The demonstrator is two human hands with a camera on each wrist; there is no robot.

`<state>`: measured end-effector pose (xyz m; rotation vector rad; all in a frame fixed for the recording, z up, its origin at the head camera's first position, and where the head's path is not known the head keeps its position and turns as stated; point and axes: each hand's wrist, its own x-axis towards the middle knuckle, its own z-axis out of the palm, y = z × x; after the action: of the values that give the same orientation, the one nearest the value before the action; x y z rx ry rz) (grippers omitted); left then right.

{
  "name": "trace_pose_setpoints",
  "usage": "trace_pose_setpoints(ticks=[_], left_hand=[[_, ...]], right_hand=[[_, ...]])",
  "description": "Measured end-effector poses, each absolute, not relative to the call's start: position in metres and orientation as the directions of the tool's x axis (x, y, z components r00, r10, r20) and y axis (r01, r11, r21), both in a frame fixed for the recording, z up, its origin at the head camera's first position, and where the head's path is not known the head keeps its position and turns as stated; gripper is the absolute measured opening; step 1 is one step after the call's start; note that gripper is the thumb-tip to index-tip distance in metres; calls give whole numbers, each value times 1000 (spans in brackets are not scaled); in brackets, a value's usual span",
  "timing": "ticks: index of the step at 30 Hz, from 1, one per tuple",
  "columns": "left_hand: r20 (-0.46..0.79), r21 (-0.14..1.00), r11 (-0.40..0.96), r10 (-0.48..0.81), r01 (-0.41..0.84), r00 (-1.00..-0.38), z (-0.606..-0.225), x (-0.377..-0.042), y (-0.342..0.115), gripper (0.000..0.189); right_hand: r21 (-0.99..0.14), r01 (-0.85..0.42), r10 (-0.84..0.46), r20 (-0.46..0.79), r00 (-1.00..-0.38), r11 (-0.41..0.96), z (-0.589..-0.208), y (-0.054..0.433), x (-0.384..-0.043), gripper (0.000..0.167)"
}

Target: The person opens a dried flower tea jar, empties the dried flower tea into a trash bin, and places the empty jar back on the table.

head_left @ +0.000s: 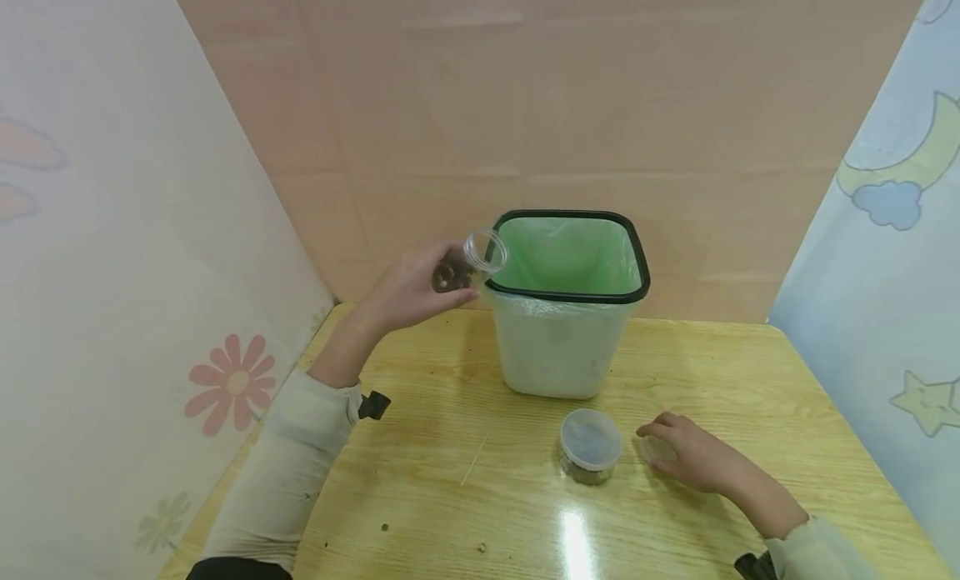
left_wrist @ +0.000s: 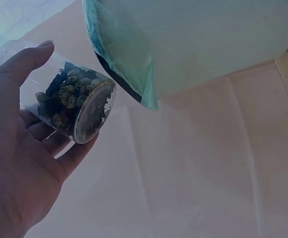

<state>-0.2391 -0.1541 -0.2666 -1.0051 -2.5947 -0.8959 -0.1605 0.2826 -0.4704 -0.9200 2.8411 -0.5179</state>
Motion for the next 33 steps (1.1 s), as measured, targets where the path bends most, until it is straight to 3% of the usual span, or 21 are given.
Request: trace_pose_setpoints(ticks=[33], left_hand=[[406,416,623,525,663,-748,-256,-253,-141,44]], right_hand=[[-293,-574,-599,3,-800,765,-476,282,-160,40]])
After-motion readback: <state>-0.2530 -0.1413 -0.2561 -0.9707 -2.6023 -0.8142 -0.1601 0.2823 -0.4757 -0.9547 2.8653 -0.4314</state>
